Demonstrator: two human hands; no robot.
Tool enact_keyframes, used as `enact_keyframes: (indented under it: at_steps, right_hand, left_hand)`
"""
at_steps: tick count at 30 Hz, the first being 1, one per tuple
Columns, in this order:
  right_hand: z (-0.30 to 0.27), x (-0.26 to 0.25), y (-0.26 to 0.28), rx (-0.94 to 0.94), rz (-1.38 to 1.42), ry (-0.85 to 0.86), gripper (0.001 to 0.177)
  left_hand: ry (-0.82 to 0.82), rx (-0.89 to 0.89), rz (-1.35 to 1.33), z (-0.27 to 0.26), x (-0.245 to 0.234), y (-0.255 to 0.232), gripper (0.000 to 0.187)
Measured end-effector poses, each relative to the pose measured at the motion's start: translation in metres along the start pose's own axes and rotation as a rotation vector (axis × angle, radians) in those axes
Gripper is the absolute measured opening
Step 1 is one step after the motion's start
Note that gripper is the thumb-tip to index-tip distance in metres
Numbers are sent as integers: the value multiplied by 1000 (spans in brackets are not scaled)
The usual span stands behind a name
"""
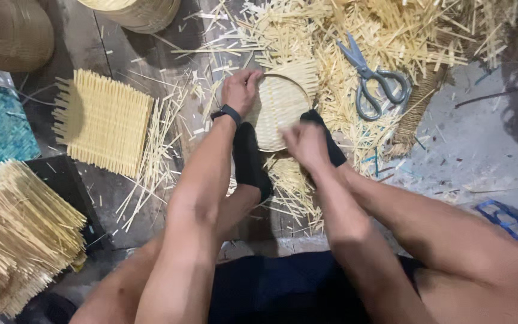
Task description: The person places a woven mat on a wooden block, uses shears to trim the protruding edges of the mat, and then stacks the finished mat with others. The person repeats this process for multiple mats.
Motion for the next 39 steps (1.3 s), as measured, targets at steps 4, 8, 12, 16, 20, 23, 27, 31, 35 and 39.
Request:
enact_keyframes:
  at_steps: [4,8,12,16,20,23,27,31,35,39]
  right_hand:
    - [40,-31,94,-825,-141,-301,21]
    - [120,-19,52,-391,171,-35,15]
    - [145,6,9,-122,330,84,18]
    - [138,0,7,-246,265,4,20]
    - [107,-70,28,-477,211,-238,21]
    - [93,-146,40,-305,-23,-123,24]
    - [49,-259,61,-294,-880,117,32]
    - [17,-298,0,-28,-839,216,35]
    - [28,-246,-95,116,-607,257,41]
    - [61,-198,-145,-238,-619,-73,54]
  left_hand:
    - [13,-10,-131,2,3,10,24]
    - [104,-171,-334,-2,25,33,26]
    - [144,-236,-256,-4,42,67,34]
    - [82,-210,-204,10,58,92,39]
    - [-95,-55,-128,6,41,85,39]
    - [65,-222,-182,-18,30,81,33]
    - [199,-67,-366,-17,-13,2,29]
    - [-69,356,-46,-43,-76,-101,25]
    - [-13,640,152,-111,-70,-146,30]
    - [138,723,530,-174,-44,-105,31]
Point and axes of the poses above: each hand's wrist, its own z-axis towards the middle knuckle, its own x-axis out of the palm, y = z × x, the point moved 9 cm from there along z, towards the middle knuckle, and after that the axes turned 12 degrees about z, right-handed, at the moved point
